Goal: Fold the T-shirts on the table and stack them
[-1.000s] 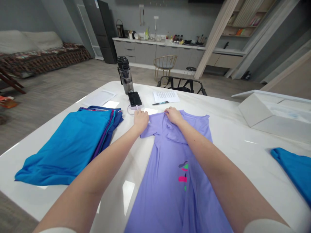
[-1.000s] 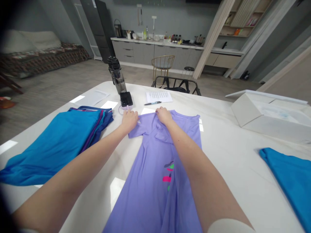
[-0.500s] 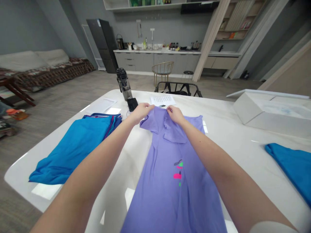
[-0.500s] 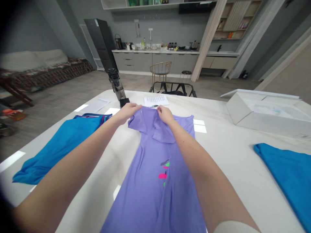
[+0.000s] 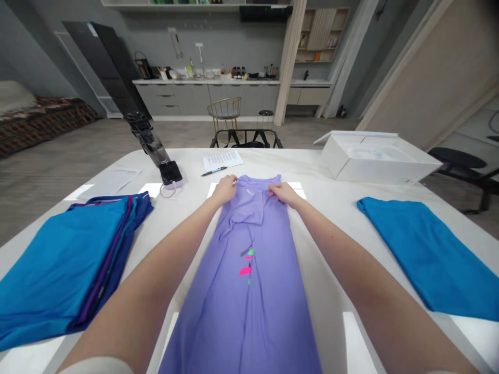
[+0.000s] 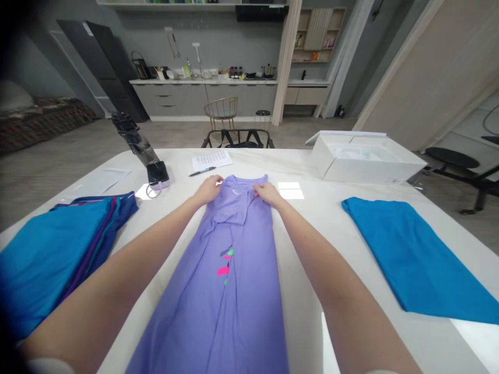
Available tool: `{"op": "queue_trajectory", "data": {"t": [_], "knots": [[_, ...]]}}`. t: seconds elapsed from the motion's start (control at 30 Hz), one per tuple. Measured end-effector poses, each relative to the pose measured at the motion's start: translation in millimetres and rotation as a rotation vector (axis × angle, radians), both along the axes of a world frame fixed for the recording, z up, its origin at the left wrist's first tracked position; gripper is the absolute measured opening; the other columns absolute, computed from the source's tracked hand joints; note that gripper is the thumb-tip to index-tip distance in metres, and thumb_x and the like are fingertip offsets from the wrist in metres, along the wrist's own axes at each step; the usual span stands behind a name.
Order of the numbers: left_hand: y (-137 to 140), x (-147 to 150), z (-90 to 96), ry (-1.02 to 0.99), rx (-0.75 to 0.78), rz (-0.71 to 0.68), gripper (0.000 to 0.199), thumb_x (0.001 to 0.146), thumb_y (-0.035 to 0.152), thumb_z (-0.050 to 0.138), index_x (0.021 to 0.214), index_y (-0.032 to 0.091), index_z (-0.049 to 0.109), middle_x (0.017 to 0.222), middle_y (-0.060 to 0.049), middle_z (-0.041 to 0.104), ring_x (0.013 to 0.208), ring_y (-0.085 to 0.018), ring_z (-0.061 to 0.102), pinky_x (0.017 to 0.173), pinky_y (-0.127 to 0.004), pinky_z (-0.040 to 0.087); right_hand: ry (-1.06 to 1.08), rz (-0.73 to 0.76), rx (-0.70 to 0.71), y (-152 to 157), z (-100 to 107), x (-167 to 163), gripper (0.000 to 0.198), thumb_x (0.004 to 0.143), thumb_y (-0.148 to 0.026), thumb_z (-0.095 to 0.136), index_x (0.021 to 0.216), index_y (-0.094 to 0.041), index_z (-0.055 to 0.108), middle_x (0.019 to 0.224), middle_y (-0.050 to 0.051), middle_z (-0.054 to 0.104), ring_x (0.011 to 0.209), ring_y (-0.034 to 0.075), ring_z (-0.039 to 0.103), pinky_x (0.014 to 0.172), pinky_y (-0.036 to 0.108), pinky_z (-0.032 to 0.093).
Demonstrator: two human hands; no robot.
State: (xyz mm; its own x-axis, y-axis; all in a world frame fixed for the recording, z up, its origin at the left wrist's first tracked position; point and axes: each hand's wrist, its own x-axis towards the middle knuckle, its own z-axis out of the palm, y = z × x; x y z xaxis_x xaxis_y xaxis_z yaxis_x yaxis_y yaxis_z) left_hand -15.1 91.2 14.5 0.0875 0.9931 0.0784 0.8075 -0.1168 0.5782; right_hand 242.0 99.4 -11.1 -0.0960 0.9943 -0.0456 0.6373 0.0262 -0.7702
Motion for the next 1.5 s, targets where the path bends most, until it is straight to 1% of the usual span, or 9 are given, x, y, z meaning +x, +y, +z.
{"op": "queue_trajectory", "data": {"t": [0.1, 0.27, 0.43, 0.6, 0.7, 0.83, 1.07, 1.27, 1.5], "knots": [[14.2, -16.4, -8.8, 0.323, 0.041, -0.125, 0.038, 0.096, 0.02, 0.041, 0.127, 0.022, 0.063, 0.14, -0.013, 0.062, 0.131, -0.034, 0.05, 0.109, -0.058, 0.034, -0.158, 0.058, 0.026, -8.6, -2.8, -5.4, 0.036, 0.095, -0.049, 0.062, 0.085, -0.018, 0.076, 0.089, 0.01, 0.078, 0.084, 0.023, 0.072, 0.078, 0.031, 0.055], [30.2, -28.4, -10.4, 0.391, -0.016, -0.25, 0.066, 0.086, 0.008, 0.041, 0.145, 0.033, 0.053, 0.141, -0.006, 0.062, 0.129, -0.03, 0.05, 0.106, -0.054, 0.037, -0.319, 0.008, 0.06, -6.8, -3.1, -34.4, 0.043, 0.087, -0.056, 0.069, 0.107, -0.019, 0.077, 0.108, 0.012, 0.076, 0.105, 0.029, 0.069, 0.089, 0.036, 0.052], [39.2, -38.1, -12.7, 0.411, -0.082, -0.31, 0.062, 0.074, 0.007, 0.048, 0.124, 0.035, 0.071, 0.135, -0.006, 0.061, 0.127, -0.031, 0.05, 0.106, -0.055, 0.038, -0.382, 0.091, 0.147, 0.3, -3.2, -52.6, 0.022, 0.084, -0.036, 0.075, 0.099, -0.019, 0.074, 0.113, 0.011, 0.072, 0.105, 0.027, 0.066, 0.088, 0.034, 0.048], [44.6, -45.6, -9.0, 0.132, -0.136, -0.298, 0.033, 0.065, 0.019, 0.057, 0.092, 0.025, 0.075, 0.131, -0.003, 0.064, 0.123, -0.031, 0.053, 0.106, -0.048, 0.041, -0.143, 0.056, 0.233, -1.2, 5.2, -54.6, 0.012, 0.093, -0.033, 0.059, 0.093, -0.022, 0.06, 0.082, 0.002, 0.066, 0.079, 0.02, 0.061, 0.076, 0.03, 0.044], [45.5, -39.5, 0.5, -0.25, -0.215, -0.355, 0.015, 0.064, 0.027, 0.056, 0.072, 0.019, 0.067, 0.096, -0.003, 0.069, 0.098, -0.025, 0.061, 0.09, -0.036, 0.048, -0.024, -0.07, 0.283, -5.8, 16.1, -45.5, 0.017, 0.098, -0.04, 0.049, 0.1, -0.024, 0.053, 0.076, -0.001, 0.06, 0.073, 0.021, 0.057, 0.073, 0.03, 0.042], [46.0, -22.8, 11.3, -0.489, -0.252, -0.385, 0.014, 0.067, 0.032, 0.058, 0.063, 0.019, 0.056, 0.066, 0.001, 0.054, 0.074, -0.018, 0.054, 0.076, -0.031, 0.046, 0.006, -0.183, 0.336, -10.9, 25.1, -28.7, 0.017, 0.097, -0.041, 0.047, 0.101, -0.025, 0.051, 0.084, 0.002, 0.063, 0.082, 0.024, 0.058, 0.078, 0.032, 0.042], [52.3, -9.9, 6.3, -0.302, -0.269, -0.412, 0.022, 0.068, 0.041, 0.066, 0.071, 0.019, 0.063, 0.072, 0.0, 0.061, 0.078, -0.019, 0.056, 0.078, -0.032, 0.047, -0.021, -0.296, 0.161, -9.9, 13.0, -13.4, 0.022, 0.089, -0.042, 0.063, 0.096, -0.021, 0.06, 0.101, 0.008, 0.07, 0.096, 0.023, 0.063, 0.087, 0.032, 0.047], [61.5, -16.6, -0.9, 0.199, -0.229, -0.289, 0.02, 0.064, 0.033, 0.068, 0.081, 0.023, 0.074, 0.089, -0.004, 0.072, 0.109, -0.033, 0.059, 0.106, -0.052, 0.035, 0.081, -0.163, -0.211, -15.0, 2.6, -5.4, 0.026, 0.082, -0.037, 0.075, 0.071, -0.02, 0.06, 0.058, -0.001, 0.057, 0.062, 0.018, 0.058, 0.059, 0.027, 0.045], [66.9, -14.9, 8.0, -0.362, -0.186, -0.433, 0.033, 0.075, 0.05, 0.065, 0.086, 0.019, 0.068, 0.09, -0.004, 0.069, 0.089, -0.023, 0.061, 0.085, -0.035, 0.047, -0.061, -0.308, 0.122, -18.7, 8.4, -2.1, 0.019, 0.098, -0.034, 0.057, 0.108, -0.02, 0.063, 0.103, 0.009, 0.073, 0.096, 0.023, 0.068, 0.085, 0.032, 0.051]]}}
